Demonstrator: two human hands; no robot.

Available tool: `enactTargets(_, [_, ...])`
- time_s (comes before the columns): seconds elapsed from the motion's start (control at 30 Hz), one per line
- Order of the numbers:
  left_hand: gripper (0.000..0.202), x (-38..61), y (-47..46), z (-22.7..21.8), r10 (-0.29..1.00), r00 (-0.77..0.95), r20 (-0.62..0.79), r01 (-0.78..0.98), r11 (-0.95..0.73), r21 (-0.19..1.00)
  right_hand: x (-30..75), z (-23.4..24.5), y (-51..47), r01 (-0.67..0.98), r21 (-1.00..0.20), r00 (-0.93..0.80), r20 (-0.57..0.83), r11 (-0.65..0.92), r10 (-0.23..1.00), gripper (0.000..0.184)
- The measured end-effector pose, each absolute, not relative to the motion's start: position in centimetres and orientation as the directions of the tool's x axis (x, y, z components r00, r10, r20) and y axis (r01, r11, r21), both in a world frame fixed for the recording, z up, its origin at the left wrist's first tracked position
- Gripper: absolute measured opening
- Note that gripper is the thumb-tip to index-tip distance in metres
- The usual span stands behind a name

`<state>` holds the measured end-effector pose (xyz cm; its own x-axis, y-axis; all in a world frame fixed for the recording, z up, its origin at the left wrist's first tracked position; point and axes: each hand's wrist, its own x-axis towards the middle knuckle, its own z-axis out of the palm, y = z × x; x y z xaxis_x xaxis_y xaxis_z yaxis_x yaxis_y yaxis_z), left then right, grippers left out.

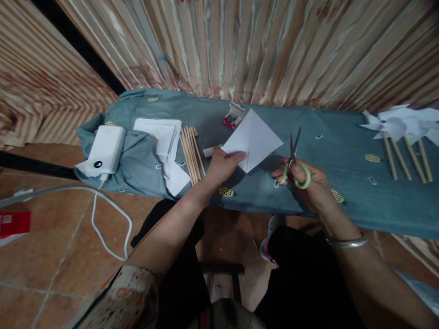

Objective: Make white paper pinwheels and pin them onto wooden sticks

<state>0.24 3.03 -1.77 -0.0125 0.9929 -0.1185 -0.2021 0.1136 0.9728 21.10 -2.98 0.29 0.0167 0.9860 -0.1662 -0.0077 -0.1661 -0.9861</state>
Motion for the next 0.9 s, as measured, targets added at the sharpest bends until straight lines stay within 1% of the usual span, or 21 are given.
enactTargets(0.1, [0.013,0.3,2.7,-2.4,0.989,0.113,-0.101,-0.099,0.112,0.989,21.6,0.2,-2.3,-0.095,-0.985,0.078,-0.155,-0.147,0.985,0.044])
enactTargets(0.17, [0.011,0.3,2.5,-2.3,0.976,0.183,-0.116,-0.014,0.12,0.993,21.8,0.2,-1.9,-0.107,-0.985,0.111,-0.15,-0.139,0.982,0.042])
enactTargets(0.3, [0.012,0.2,1.8,-1.6,0.95,0.276,-0.143,0.152,0.103,0.983,21.7,0.2,-1.5,-0.039,-0.994,0.178,-0.107,-0.102,0.978,0.038])
enactTargets(0.37, [0.012,0.3,1.5,-1.4,0.94,0.303,-0.154,0.188,0.099,0.977,21.4,0.2,-1.4,-0.006,-0.995,0.184,-0.096,-0.096,0.978,0.037])
enactTargets(0.43, [0.009,0.4,1.2,-1.4,0.935,0.313,-0.166,0.184,0.112,0.977,21.0,0.3,-1.4,0.001,-0.993,0.174,-0.116,-0.118,0.978,0.039])
enactTargets(0.5, [0.008,0.5,1.0,-1.4,0.932,0.3,-0.205,0.133,0.172,0.976,20.7,0.4,-1.4,-0.007,-0.989,0.171,-0.145,-0.146,0.975,0.041])
enactTargets(0.53, [0.01,0.6,0.9,-1.3,0.928,0.291,-0.232,0.081,0.218,0.973,20.6,0.5,-1.5,-0.017,-0.988,0.176,-0.154,-0.153,0.972,0.042])
enactTargets(0.6, [0.019,0.8,0.7,-0.7,0.917,0.289,-0.276,-0.072,0.308,0.949,20.4,0.4,-1.5,-0.062,-0.987,0.2,-0.156,-0.146,0.967,0.041])
enactTargets(0.67, [0.028,1.1,0.4,0.3,0.91,0.297,-0.288,-0.238,0.363,0.901,20.1,0.4,-1.4,-0.146,-0.982,0.243,-0.155,-0.121,0.957,0.039])
enactTargets(0.77, [0.033,1.9,-0.4,1.8,0.91,0.283,-0.301,-0.392,0.397,0.83,19.5,0.5,-1.2,-0.284,-0.955,0.296,-0.175,-0.089,0.939,0.036])
enactTargets(0.9, [0.031,3.4,-2.0,2.3,0.921,0.193,-0.337,-0.49,0.388,0.78,18.1,1.1,-0.8,-0.385,-0.922,0.315,-0.172,-0.04,0.933,0.035])
